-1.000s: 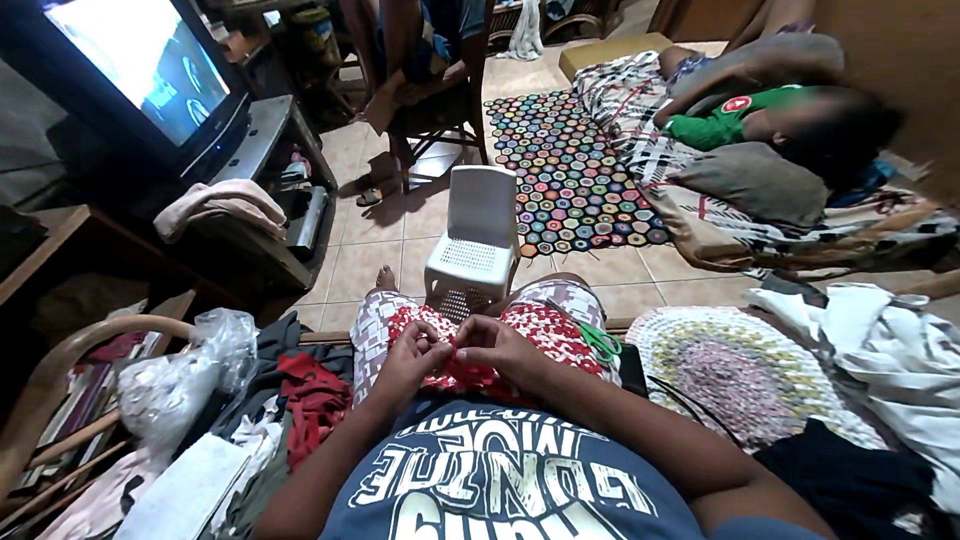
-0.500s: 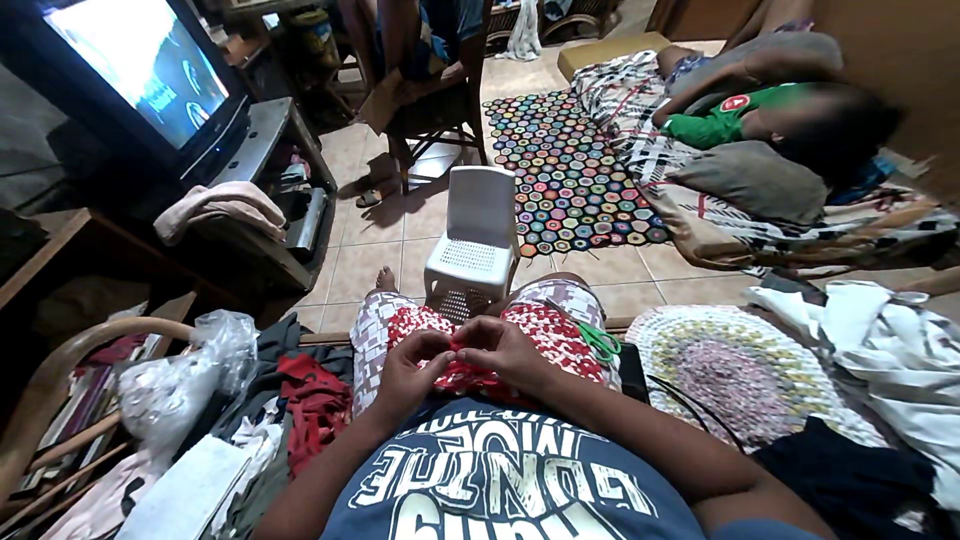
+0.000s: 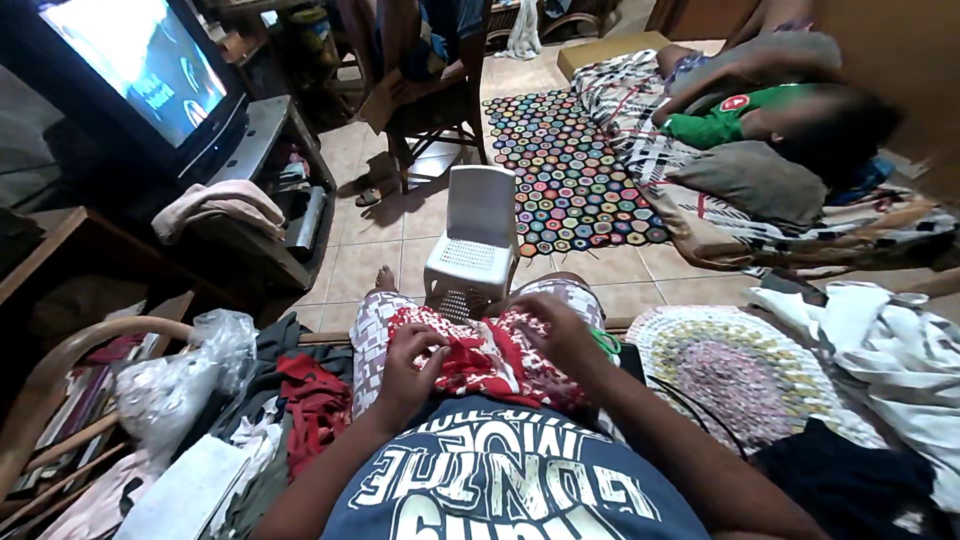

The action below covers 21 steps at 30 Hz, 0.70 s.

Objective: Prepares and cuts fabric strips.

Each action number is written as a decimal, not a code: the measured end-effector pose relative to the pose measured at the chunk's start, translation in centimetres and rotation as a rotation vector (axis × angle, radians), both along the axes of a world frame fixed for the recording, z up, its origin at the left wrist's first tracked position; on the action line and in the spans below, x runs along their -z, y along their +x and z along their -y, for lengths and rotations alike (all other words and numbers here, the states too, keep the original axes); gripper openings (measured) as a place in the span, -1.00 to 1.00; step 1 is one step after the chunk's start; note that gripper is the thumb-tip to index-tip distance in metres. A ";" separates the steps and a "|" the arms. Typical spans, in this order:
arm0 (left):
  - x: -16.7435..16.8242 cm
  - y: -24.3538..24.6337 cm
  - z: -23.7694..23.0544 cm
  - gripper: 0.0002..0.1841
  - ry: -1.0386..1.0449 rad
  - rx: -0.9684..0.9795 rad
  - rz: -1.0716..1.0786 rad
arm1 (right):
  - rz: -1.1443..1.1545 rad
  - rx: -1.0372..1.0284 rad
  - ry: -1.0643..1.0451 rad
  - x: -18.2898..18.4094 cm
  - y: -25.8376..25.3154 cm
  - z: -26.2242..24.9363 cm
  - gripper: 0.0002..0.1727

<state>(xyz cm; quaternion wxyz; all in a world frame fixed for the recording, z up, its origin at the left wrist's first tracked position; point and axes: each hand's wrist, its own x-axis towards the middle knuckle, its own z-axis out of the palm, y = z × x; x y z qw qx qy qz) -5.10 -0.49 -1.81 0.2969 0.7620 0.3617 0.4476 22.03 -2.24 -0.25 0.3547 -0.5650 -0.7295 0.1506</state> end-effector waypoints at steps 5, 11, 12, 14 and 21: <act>0.3 -0.1 -0.1 -0.82 -0.101 0.007 0.082 | 0.260 0.338 -0.516 2.1 8.3 2.0 -0.62; 0.2 0.6 0.0 -0.82 -0.147 0.008 0.149 | 0.174 0.322 -0.604 4.5 9.6 2.4 -0.56; 0.1 0.5 0.0 -0.82 -0.120 -0.004 0.122 | 0.170 0.331 -0.620 4.5 9.8 2.2 -0.53; -0.2 0.0 -0.2 -0.83 0.019 -0.038 0.013 | 0.115 0.369 -0.604 4.1 10.2 2.1 -0.47; -1.3 -0.7 -2.3 -0.86 0.523 -0.197 -0.204 | -0.798 -0.006 -0.192 -0.9 6.4 5.0 -0.56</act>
